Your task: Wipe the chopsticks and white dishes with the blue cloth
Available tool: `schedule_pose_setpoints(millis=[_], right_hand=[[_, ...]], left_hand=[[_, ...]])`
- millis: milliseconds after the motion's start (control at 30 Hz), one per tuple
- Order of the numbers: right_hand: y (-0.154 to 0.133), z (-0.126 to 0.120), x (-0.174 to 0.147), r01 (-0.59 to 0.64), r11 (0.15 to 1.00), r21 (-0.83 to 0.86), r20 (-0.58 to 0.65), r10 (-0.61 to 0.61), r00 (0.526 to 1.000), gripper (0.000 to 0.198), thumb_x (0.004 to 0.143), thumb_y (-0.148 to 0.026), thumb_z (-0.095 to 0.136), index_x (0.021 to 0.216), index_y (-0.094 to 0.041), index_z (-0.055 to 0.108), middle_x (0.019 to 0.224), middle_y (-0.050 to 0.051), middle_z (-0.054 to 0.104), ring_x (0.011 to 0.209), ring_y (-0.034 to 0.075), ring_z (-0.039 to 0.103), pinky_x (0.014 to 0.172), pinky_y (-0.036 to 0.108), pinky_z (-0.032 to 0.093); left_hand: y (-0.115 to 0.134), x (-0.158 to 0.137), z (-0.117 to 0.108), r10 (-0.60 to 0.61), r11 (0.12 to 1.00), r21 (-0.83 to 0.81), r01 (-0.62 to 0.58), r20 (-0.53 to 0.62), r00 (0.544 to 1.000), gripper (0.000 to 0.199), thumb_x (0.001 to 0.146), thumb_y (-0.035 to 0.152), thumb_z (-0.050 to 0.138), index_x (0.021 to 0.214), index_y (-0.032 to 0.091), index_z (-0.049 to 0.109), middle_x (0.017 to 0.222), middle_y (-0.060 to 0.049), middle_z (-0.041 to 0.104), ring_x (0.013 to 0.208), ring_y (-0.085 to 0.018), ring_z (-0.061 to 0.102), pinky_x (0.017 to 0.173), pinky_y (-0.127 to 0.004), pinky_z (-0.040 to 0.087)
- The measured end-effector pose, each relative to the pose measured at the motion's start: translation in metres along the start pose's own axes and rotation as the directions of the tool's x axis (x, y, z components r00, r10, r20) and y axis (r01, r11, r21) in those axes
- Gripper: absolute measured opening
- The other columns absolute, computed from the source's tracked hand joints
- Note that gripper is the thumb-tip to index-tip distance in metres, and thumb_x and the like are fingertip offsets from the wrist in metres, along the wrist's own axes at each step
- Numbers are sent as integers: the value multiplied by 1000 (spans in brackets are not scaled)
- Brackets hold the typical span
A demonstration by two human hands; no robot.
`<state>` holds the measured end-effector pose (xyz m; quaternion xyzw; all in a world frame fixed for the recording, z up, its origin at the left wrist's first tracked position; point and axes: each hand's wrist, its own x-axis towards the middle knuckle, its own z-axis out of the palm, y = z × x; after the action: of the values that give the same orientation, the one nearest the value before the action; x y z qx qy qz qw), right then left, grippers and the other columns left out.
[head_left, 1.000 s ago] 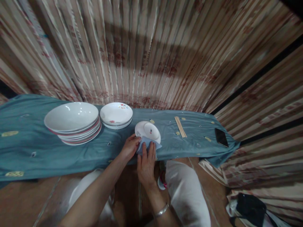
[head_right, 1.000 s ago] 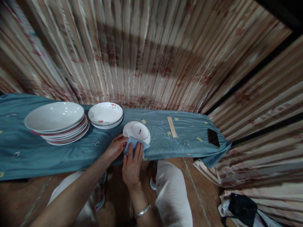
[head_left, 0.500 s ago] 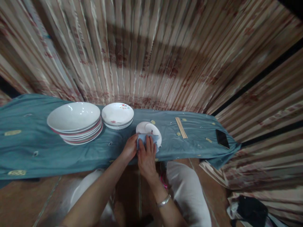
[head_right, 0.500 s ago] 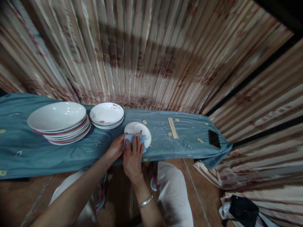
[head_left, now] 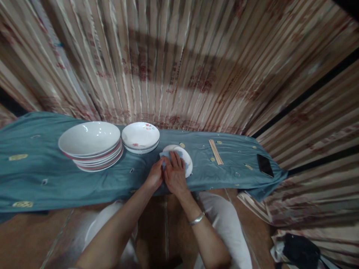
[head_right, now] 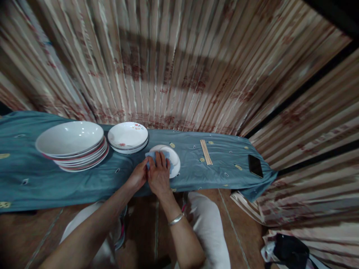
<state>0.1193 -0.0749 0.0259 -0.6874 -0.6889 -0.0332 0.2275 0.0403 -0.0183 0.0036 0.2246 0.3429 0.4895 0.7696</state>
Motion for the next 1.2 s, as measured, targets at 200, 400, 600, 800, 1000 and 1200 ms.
schedule_pose_setpoints(millis=[200,400,600,800,1000,1200], right_hand=[[4,-4,16,40,999,-9,26,-40,999,43,92,-20,45,134,-17,51,150,15,39,142,29,27,110,49,28],[10,-9,36,49,999,22,47,-50,998,38,93,-21,44,128,-18,55,144,14,45,139,27,32,109,46,33],[18,-14,59,54,998,43,107,-58,993,35,93,-17,40,121,-17,60,132,13,54,128,24,43,107,41,38],[30,-11,78,79,993,85,153,-91,984,33,93,-15,39,116,-18,63,115,11,63,116,21,53,103,36,41],[38,-5,87,61,993,101,173,-78,982,34,93,-15,38,116,-20,62,118,7,65,115,17,56,102,32,41],[52,7,98,55,995,82,181,-69,981,36,94,-13,36,115,-19,64,119,8,67,113,18,60,102,33,42]], left_hand=[[2,-3,3,-44,999,-26,45,39,998,37,63,39,81,84,12,69,83,-7,74,97,-23,67,82,-29,52],[3,-4,3,-119,993,-13,120,42,992,30,71,41,74,80,15,62,72,-6,72,83,-23,71,74,-35,56],[8,-7,5,-161,986,47,157,94,982,20,76,33,69,77,16,59,66,-6,71,71,-22,71,72,-38,57],[8,-7,4,-117,991,71,109,118,986,30,56,13,80,81,14,64,70,-2,72,67,-20,70,77,-38,56],[6,-6,3,-109,992,79,101,107,988,35,51,12,83,81,14,66,71,-3,71,67,-18,68,78,-38,55],[6,-8,2,-103,992,83,94,121,987,36,52,14,85,84,13,67,74,-4,71,78,-23,69,86,-46,53]])
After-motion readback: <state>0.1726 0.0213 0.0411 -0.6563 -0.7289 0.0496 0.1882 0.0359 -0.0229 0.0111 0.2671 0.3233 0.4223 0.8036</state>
